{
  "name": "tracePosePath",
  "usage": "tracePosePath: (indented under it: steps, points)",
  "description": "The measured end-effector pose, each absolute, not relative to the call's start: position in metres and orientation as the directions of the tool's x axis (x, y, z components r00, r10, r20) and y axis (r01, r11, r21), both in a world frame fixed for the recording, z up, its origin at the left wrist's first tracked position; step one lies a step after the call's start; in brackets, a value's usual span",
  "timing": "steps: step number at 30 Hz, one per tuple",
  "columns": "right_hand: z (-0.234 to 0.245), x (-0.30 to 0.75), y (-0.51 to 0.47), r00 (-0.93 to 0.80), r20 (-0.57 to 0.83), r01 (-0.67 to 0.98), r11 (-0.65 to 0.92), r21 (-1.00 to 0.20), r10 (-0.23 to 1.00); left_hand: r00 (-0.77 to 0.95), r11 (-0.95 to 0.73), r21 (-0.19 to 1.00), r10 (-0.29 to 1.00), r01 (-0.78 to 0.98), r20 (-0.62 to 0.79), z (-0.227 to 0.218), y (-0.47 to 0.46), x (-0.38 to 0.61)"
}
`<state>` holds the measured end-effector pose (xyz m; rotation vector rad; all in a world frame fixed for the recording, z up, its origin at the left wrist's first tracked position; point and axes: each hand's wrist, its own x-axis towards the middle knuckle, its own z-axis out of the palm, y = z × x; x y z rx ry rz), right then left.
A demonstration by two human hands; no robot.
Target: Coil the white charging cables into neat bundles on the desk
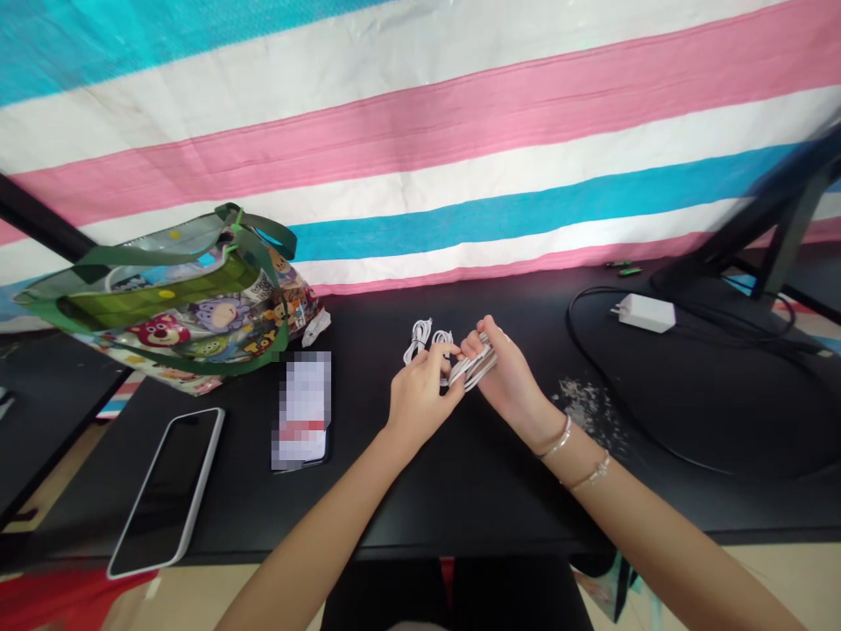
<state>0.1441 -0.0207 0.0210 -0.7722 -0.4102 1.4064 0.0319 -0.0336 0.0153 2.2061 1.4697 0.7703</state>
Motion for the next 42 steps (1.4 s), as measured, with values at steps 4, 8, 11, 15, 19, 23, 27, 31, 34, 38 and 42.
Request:
tracePosePath:
  steps: [4,8,11,15,19,23,27,31,34,38,42]
  points:
    - [0.020,0.144,-0.021,0.166,-0.138,-0.706,0.019,-0.708,0.976,0.323,-0.388,0.579,0.921,0.717,0.218,0.015,-0.033,0.031]
    - [0.021,0.142,-0.023,0.188,-0.105,-0.684,0.053,-0.727,0.977,0.341,-0.400,0.545,0.916,0.737,0.211,0.016,-0.033,0.031]
    - [0.022,0.140,-0.024,0.208,-0.100,-0.677,0.069,-0.732,0.973,0.346,-0.391,0.514,0.920,0.764,0.186,0.018,-0.034,0.031]
    - [0.024,0.140,-0.024,0.191,-0.134,-0.693,0.037,-0.720,0.972,0.338,-0.359,0.504,0.931,0.786,0.135,0.018,-0.035,0.032]
    - [0.023,0.141,-0.022,0.158,-0.171,-0.719,-0.005,-0.695,0.972,0.337,-0.363,0.538,0.929,0.761,0.150,0.017,-0.035,0.031]
    - [0.019,0.147,-0.019,0.086,-0.191,-0.750,-0.062,-0.659,0.978,0.379,-0.394,0.645,0.909,0.655,0.171,0.015,-0.034,0.029]
    - [0.015,0.159,-0.016,-0.052,-0.255,-0.764,-0.203,-0.613,0.965,0.461,-0.436,0.743,0.866,0.508,0.193,0.012,-0.032,0.027]
    - [0.017,0.166,-0.014,-0.107,-0.265,-0.786,-0.245,-0.568,0.958,0.537,-0.481,0.756,0.818,0.445,0.205,0.010,-0.030,0.025]
    - [0.023,0.163,-0.015,-0.090,-0.288,-0.803,-0.240,-0.545,0.953,0.530,-0.475,0.750,0.825,0.459,0.198,0.009,-0.029,0.025]
    - [0.031,0.154,-0.016,0.007,-0.366,-0.827,-0.200,-0.525,0.931,0.512,-0.453,0.748,0.841,0.486,0.176,0.006,-0.028,0.025]
    - [0.034,0.150,-0.017,0.047,-0.409,-0.824,-0.196,-0.532,0.911,0.503,-0.438,0.764,0.847,0.474,0.173,0.005,-0.029,0.026]
